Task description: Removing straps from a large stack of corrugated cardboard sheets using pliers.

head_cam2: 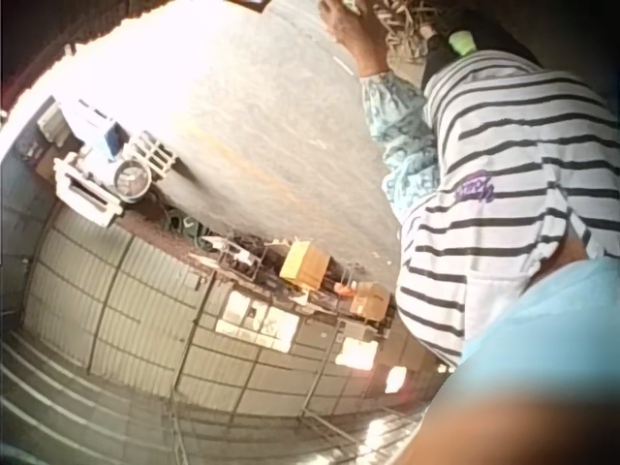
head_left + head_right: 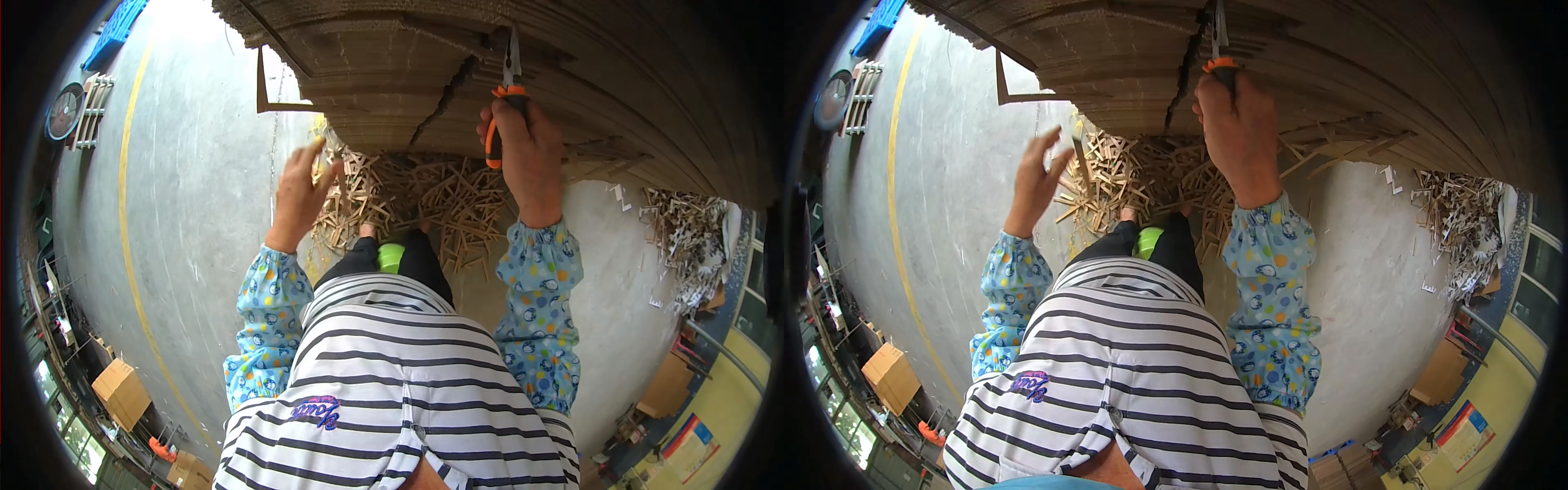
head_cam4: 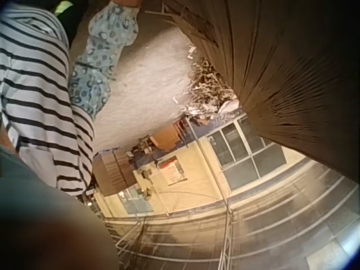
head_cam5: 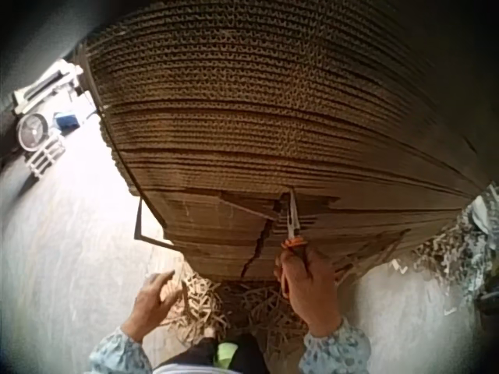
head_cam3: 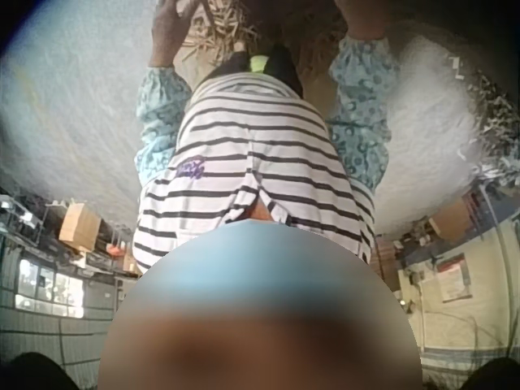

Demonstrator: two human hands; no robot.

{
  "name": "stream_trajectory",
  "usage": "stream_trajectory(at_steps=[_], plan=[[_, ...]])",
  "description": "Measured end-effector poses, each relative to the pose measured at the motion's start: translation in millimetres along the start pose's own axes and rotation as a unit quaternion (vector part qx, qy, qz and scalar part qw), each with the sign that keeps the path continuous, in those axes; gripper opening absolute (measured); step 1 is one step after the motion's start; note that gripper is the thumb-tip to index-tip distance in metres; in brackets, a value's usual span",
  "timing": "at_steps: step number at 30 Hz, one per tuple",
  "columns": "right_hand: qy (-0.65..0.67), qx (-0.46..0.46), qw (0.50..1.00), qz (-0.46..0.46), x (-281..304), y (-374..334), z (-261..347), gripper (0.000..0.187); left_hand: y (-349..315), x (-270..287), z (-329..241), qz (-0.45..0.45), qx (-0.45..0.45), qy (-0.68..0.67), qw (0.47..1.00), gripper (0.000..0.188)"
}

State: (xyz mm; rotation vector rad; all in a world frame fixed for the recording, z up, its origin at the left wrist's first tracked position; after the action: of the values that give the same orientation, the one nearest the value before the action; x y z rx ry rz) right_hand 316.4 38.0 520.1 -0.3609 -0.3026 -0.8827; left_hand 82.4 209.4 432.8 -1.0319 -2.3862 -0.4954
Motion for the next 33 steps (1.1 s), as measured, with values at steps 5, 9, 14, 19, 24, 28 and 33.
stream_trajectory(at_steps=[5, 9, 14, 19, 24, 28, 33], plan=[[-0.098, 0.097, 0.989, 0.06, -47.5, -88.3, -37.2, 0.025, 19.8, 66.4, -89.9, -0.194, -0.173, -0.069, 0.963, 0.018], [-0.229, -0.044, 0.946, 0.225, -91.3, -166.7, -165.3, 0.02, 33.7, 70.7, -114.8, -0.223, -0.211, -0.103, 0.946, 0.017], [-0.013, 0.018, 0.993, 0.118, -18.0, -80.3, -42.2, 0.022, 30.7, 62.0, -105.1, -0.216, -0.168, -0.158, 0.949, 0.016], [-0.109, 0.053, 0.992, -0.021, 28.8, -20.7, 20.5, 0.027, 29.9, 57.7, -95.7, -0.207, -0.155, -0.178, 0.95, 0.018], [-0.007, 0.036, 0.999, -0.031, 13.5, -11.0, 28.0, 0.024, 27.8, 57.5, -82.4, -0.21, -0.127, -0.2, 0.949, 0.019], [-0.15, 0.045, 0.987, 0.034, -27.2, -75.0, -22.4, 0.023, 24.3, 71.8, -81.6, -0.252, -0.13, -0.198, 0.938, 0.021], [-0.314, 0.153, 0.916, 0.199, -76.5, -161.9, -127.6, 0.019, 27.0, 71.0, -80.3, -0.266, -0.103, -0.201, 0.937, 0.021]])
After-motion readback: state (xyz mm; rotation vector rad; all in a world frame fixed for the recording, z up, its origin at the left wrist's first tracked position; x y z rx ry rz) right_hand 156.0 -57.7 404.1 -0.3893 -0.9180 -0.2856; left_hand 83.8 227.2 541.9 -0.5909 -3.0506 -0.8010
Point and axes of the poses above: each hand's wrist, its own y-axis towards the middle knuckle, its own x-axis out of the back of the hand, z = x × y, the point moved 7 cm from there along y, towards the middle knuckle, and after that the axes turned 12 degrees about -y, right-handed, at the moved point
